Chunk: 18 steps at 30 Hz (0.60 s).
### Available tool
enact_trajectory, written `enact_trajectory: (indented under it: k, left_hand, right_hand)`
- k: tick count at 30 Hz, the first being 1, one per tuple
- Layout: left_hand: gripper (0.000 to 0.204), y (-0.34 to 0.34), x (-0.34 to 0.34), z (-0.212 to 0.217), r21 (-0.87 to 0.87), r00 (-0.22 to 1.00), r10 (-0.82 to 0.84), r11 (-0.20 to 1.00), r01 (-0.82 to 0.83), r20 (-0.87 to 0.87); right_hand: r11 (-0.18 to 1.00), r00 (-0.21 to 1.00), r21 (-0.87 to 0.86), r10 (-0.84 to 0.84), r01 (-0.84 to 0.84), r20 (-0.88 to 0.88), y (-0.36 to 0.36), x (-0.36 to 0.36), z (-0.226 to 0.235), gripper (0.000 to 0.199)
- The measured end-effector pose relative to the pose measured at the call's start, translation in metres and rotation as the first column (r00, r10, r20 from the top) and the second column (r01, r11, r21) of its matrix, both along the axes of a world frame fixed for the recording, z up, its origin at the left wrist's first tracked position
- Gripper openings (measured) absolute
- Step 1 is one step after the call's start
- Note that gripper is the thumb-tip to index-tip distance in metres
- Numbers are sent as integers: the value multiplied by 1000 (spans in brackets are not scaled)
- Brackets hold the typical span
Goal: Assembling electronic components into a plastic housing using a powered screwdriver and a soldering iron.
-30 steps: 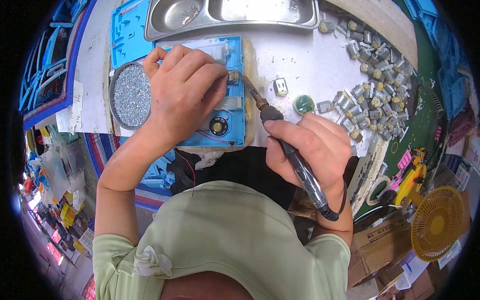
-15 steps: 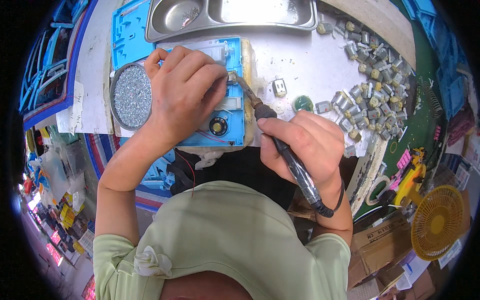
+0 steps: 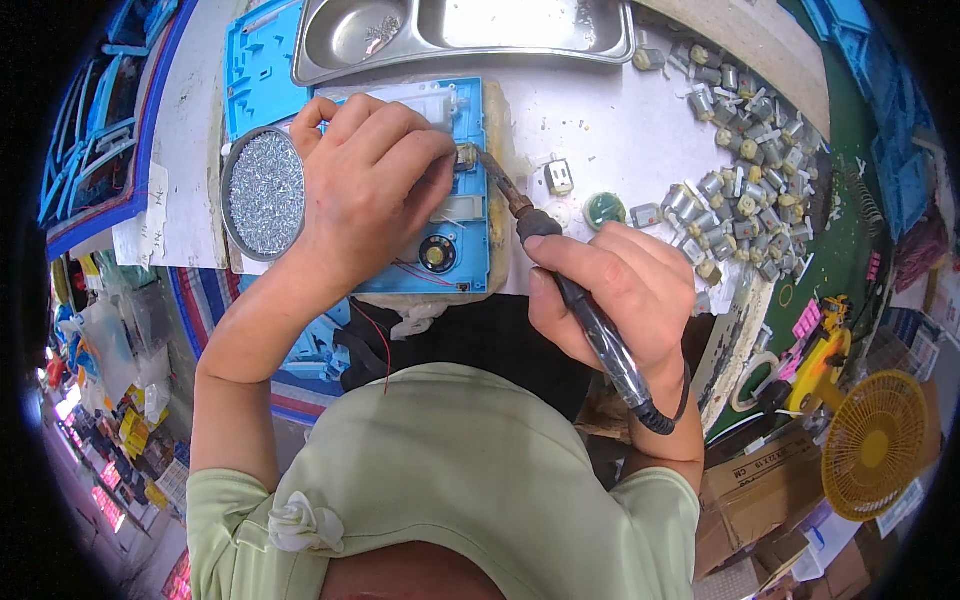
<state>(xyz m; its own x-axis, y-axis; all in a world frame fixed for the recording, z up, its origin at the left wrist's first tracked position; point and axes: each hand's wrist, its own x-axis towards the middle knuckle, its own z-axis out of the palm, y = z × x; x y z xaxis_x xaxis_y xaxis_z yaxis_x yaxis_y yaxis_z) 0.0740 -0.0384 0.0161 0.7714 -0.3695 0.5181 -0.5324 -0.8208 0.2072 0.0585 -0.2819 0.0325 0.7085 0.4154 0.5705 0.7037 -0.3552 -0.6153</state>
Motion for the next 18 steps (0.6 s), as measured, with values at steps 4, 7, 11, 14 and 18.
enact_trajectory:
  k: [4, 7, 11, 14, 18]
  left_hand:
    - [23, 3, -2, 0, 40, 1000, -5, 999, 6, -21]
    - [32, 6, -5, 10, -42, 999, 1, 999, -2, -34]
    - [37, 39, -7, 33, 134, 986, 159, 980, -150, -54]
    - [24, 69, -16, 44, 324, 953, 96, 946, 3, -289]
    - [16, 60, -7, 48, 166, 971, -65, 981, 105, -231]
  right_hand:
    - [1000, 1000, -13, 5, -6, -15, -1, 1, 4, 28]
    - [1000, 1000, -20, -5, 5, -5, -4, 1, 3, 27]
    - [999, 999, -11, -35, 35, -2, -11, 2, 3, 26]
    - [1000, 1000, 2, -22, 22, 19, -9, 7, 7, 26]
    - [998, 999, 60, -31, 29, 25, 3, 8, 11, 26]
